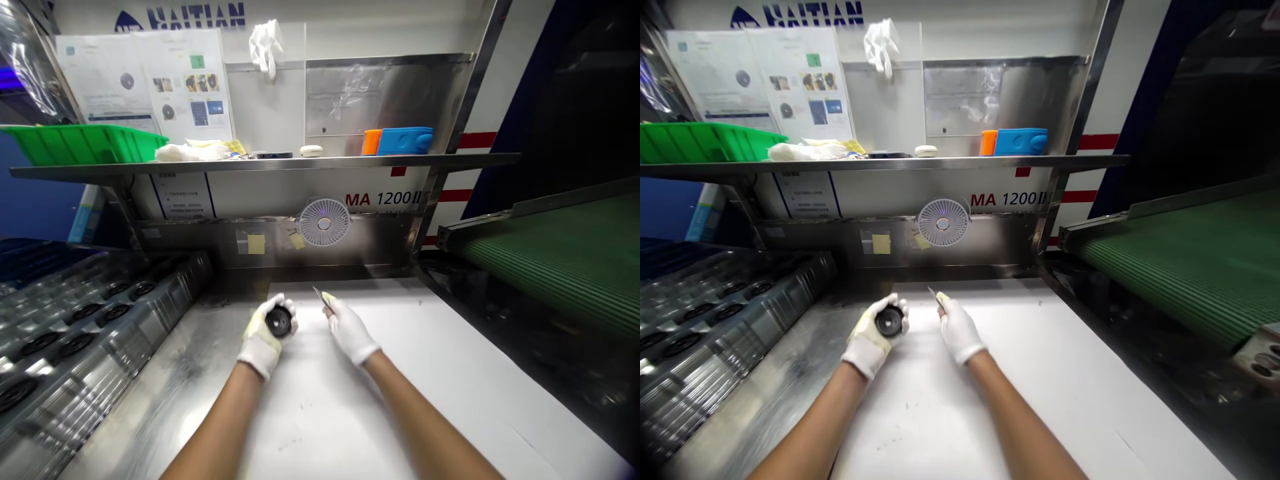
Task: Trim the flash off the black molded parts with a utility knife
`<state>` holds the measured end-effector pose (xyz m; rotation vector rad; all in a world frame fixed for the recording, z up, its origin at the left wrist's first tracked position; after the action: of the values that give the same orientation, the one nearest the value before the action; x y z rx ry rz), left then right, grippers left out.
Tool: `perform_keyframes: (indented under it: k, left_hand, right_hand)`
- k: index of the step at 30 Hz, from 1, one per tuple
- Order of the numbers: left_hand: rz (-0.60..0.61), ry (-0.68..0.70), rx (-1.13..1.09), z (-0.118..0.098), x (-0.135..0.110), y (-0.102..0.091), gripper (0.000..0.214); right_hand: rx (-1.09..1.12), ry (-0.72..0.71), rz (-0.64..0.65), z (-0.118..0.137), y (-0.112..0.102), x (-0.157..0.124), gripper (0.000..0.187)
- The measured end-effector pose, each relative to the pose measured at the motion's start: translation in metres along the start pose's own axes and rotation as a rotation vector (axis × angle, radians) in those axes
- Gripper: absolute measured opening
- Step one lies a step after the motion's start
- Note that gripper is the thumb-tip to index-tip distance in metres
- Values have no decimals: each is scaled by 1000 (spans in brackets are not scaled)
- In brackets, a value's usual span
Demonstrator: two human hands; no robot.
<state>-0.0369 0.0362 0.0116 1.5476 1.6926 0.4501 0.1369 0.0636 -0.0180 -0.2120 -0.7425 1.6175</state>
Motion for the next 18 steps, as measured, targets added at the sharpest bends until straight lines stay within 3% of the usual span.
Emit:
perform_keyframes:
  k: [4,10,18]
  left_hand:
    - [-23,51,-38,10,-4,-13,3]
    - [48,154,-55,13,-9,-4,16]
    - [128,260,-5,27,-19,1,12]
  right_hand:
    - [84,-68,42,14,9,-29,25]
    - [161,-73,172,32,21,-43,24]
    - [9,-43,99,38,26,-50,33]
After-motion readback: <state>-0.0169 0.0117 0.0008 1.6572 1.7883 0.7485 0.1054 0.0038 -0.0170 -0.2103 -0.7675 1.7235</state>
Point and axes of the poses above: each hand's wrist, its own x-axis towards the middle knuckle, its own y-axis out of the palm, z = x × y, the point moved 1 cm from there along x, towards the middle knuckle, and after that the axes turned 7 degrees about x, right-handed, at the moved point
